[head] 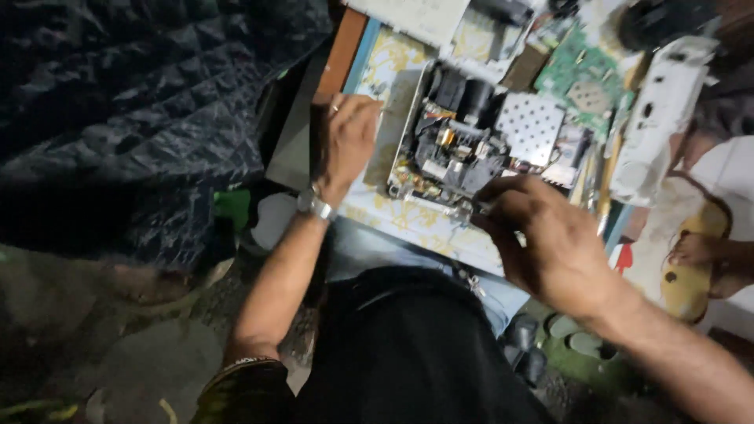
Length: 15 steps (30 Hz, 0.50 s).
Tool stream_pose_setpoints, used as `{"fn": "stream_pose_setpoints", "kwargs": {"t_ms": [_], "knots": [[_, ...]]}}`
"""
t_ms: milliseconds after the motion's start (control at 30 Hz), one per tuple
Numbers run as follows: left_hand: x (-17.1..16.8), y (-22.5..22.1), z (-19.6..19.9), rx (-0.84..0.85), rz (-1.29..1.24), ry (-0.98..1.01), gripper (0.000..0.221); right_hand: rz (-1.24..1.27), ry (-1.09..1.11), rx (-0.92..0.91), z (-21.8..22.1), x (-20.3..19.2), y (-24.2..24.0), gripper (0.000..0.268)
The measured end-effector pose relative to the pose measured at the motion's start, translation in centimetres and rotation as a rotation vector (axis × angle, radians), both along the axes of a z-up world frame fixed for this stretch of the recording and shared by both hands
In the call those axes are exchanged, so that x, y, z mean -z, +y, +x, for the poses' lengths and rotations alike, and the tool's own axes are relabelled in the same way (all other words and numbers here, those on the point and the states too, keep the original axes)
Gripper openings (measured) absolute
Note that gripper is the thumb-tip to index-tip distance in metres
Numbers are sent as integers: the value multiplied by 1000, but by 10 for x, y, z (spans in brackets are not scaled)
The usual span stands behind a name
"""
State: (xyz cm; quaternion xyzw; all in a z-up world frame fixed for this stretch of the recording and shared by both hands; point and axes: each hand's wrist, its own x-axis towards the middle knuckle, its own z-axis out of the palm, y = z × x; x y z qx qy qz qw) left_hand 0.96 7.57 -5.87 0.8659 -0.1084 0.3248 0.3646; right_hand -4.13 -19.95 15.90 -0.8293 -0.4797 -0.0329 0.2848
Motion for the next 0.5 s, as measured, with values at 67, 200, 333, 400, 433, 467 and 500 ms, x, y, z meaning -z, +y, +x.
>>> {"fn": "stream_pose_setpoints", "kwargs": {"t_ms": [67, 200, 333, 400, 433, 467, 500], "knots": [[-9, 10, 25, -28, 122, -29, 18, 21, 13, 49, -3, 9, 3, 29], [51, 12, 73, 72, 147, 79, 22, 227, 370, 404, -7, 19, 9, 13], [106, 6, 112, 29, 87, -179, 9, 449, 186, 331, -14, 35, -5, 53], [124, 1, 115, -19, 174, -100, 7, 703, -47, 406, -25, 36, -10, 69], [114, 2, 110, -4, 173, -94, 7, 702, -45, 423, -32, 34, -16, 69], [104, 1, 107, -34, 247, -46, 11, 731, -63, 549, -38, 32, -23, 63], [94, -5, 104, -52, 316, 2, 17, 752, -85, 687, -48, 27, -31, 59]]}}
